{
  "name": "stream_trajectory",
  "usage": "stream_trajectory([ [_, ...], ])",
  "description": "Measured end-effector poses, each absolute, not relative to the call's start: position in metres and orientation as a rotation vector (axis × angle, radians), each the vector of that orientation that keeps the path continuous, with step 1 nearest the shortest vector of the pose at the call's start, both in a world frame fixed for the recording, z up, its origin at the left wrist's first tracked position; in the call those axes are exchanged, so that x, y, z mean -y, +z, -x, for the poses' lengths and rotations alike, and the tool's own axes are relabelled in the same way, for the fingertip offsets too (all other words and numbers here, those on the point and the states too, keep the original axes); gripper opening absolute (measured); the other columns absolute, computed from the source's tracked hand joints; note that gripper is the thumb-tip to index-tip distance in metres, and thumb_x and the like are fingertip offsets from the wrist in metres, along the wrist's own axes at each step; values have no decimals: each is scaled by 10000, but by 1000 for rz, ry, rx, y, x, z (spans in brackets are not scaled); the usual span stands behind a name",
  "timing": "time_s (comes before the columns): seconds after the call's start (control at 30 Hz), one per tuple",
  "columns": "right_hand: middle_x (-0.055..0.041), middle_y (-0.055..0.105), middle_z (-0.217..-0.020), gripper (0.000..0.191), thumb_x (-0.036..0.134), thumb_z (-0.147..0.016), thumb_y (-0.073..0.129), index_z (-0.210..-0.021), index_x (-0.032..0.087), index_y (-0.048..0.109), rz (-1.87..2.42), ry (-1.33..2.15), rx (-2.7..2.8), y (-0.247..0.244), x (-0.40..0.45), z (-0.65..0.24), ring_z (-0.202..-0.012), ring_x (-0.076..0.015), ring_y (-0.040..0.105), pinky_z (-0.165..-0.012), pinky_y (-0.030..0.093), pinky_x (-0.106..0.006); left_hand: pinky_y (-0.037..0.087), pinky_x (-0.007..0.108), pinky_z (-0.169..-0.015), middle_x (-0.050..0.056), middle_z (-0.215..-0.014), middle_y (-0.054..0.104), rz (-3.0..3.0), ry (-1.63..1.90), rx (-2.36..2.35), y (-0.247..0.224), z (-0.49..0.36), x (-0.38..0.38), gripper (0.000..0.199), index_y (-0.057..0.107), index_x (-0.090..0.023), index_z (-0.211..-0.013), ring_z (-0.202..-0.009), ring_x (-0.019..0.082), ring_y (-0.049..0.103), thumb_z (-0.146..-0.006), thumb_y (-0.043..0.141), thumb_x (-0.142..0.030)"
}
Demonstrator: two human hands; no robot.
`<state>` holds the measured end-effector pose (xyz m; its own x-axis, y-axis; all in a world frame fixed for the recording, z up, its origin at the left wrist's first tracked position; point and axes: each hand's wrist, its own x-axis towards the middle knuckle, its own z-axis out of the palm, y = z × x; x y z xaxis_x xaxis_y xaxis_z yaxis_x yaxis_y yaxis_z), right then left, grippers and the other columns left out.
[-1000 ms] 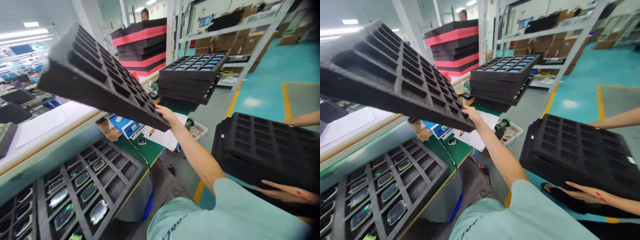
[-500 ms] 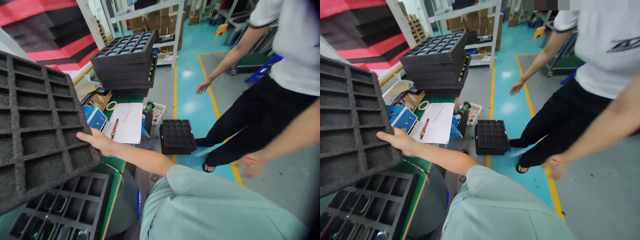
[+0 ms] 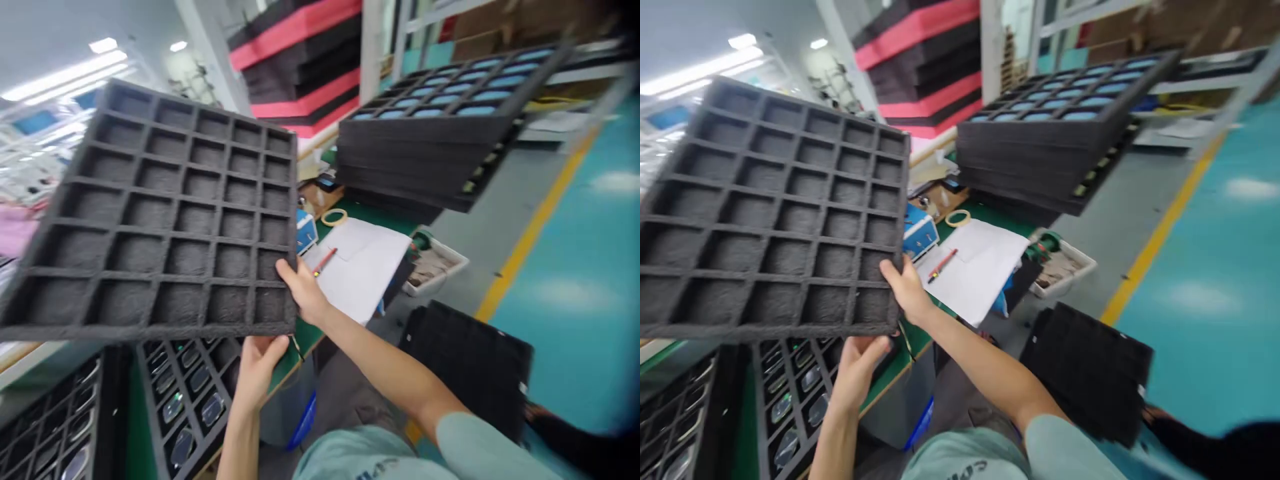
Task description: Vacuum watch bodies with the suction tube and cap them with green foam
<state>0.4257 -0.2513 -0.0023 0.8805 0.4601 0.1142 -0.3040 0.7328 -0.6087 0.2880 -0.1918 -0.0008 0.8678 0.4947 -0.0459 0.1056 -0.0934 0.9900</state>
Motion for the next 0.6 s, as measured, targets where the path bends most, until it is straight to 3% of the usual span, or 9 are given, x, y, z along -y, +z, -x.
stream_trajectory([
  [0.13, -42, 717, -1256, 519, 536, -791, 819, -1165, 265, 583, 564, 528, 320, 13, 248, -426, -1208, -251, 658, -1090, 519, -436, 533, 303, -723, 107, -947, 734, -1583, 286, -434, 0, -303, 206, 436, 684, -157, -975, -870, 229, 667, -695, 851, -446],
  [0.27, -47, 709, -1282, 540, 539, -802, 814, -1210, 260, 598, 550, 518, 407, 32, 239, -419, -1224, -254, 654, -1158, 462, -435, 473, 250, -570, 48, -743, 670, -1629, 301, -389, -8, -312, 213, 381, 672, -170, -870, -667, 163, 612, -805, 767, -533],
  [0.37, -61, 729, -1237, 566, 569, -794, 802, -1217, 247, 607, 583, 513, 442, 49, 237, -422, -1227, -275, 655, -1140, 483, -459, 442, 233, -505, 26, -636, 621, -1650, 368, -437, -12, -310, 214, 449, 646, -163, -751, -536, 124, 563, -842, 707, -599],
  [0.6, -85, 700, -1305, 566, 506, -801, 773, -1270, 231, 614, 735, 303, 454, 68, 251, -433, -1289, -277, 629, -1108, 513, -532, 412, 187, -412, 44, -747, 688, -1262, 667, -652, -14, -258, 202, 562, 684, -125, -995, -545, 129, 632, -708, 841, -582],
])
